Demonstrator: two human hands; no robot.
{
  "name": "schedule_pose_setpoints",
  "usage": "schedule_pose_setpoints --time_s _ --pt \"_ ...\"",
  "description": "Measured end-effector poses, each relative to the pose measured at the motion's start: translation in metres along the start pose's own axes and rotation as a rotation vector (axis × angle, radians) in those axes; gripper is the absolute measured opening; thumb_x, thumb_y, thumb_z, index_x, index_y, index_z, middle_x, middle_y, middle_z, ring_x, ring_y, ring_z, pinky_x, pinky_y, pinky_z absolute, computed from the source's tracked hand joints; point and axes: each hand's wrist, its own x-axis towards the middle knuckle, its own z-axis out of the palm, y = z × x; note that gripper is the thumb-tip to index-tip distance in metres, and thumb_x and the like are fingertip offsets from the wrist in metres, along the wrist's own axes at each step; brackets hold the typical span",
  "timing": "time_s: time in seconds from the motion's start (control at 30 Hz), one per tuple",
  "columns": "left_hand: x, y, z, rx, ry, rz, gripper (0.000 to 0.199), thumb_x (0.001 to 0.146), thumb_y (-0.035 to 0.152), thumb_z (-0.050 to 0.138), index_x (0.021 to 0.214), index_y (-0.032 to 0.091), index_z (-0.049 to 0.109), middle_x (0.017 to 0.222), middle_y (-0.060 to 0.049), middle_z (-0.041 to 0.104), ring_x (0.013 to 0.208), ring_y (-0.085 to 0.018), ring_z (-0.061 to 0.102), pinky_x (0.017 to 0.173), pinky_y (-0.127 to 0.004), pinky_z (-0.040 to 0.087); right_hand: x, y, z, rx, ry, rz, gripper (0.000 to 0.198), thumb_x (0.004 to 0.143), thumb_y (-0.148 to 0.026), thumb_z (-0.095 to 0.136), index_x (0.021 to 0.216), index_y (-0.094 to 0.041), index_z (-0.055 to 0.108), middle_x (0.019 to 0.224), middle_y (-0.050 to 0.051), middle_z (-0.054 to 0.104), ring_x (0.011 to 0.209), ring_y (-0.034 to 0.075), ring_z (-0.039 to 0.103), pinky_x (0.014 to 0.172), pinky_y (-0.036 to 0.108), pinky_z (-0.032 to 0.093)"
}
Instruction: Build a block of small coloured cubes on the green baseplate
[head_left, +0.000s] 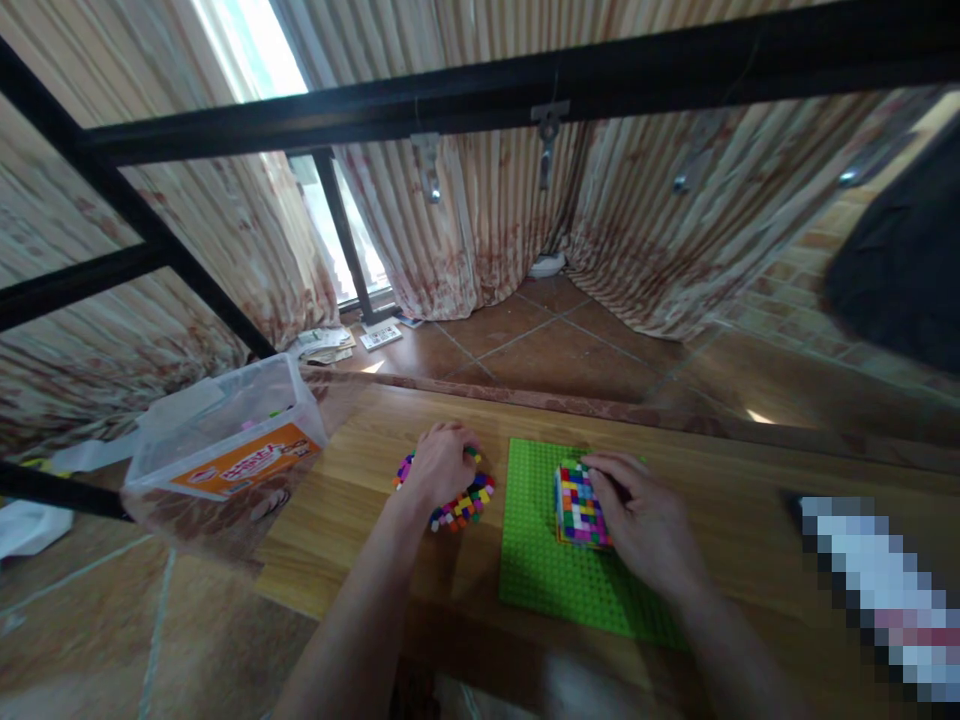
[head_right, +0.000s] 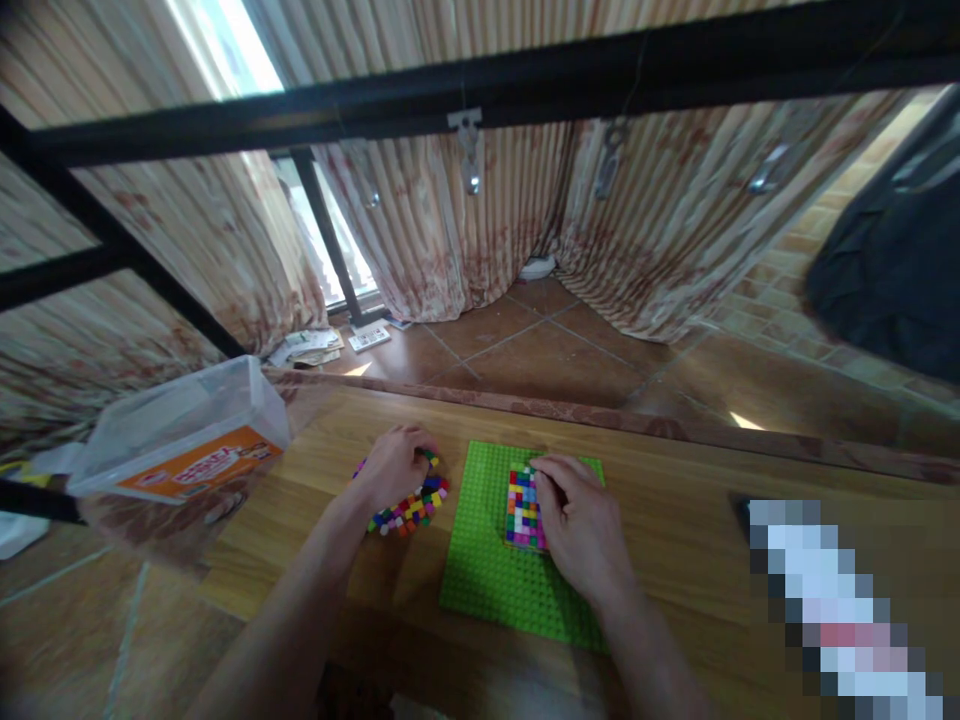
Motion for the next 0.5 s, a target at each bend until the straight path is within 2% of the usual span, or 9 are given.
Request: schedule_pose_setpoints --time_s 0.27,0.5 --pt "-0.0032 0.0055 -0.0040 -0.004 -0.037 0.016 0.024 0.070 0.011 0.058 0.083 0.023 0.074 0.096 -0.004 0.072 0.095 -0.022 0.061 0.089 -0.032 0.047 0.0002 -0.0011 -0.0006 0.005 -0.001 -0.008 0.025 0.092 -0.033 0.048 0.099 -0.023 0.070 0.106 0.007 0.070 0.099 0.023 0.064 0.093 0.041 0.049" --pt "-0.0020 0.0099 -0.0016 0.003 -0.046 0.037 0.017 0.075 0.011 0.057 0.078 0.021 0.070 0.091 -0.005 0.071 0.089 -0.021 0.063 0.084 -0.032 0.047 0.0000 -0.0013 -0.0014 -0.018 -0.020 -0.005 0.026 0.092 -0.034 0.047 0.099 -0.023 0.069 0.105 0.007 0.070 0.098 0.022 0.064 0.092 0.040 0.049"
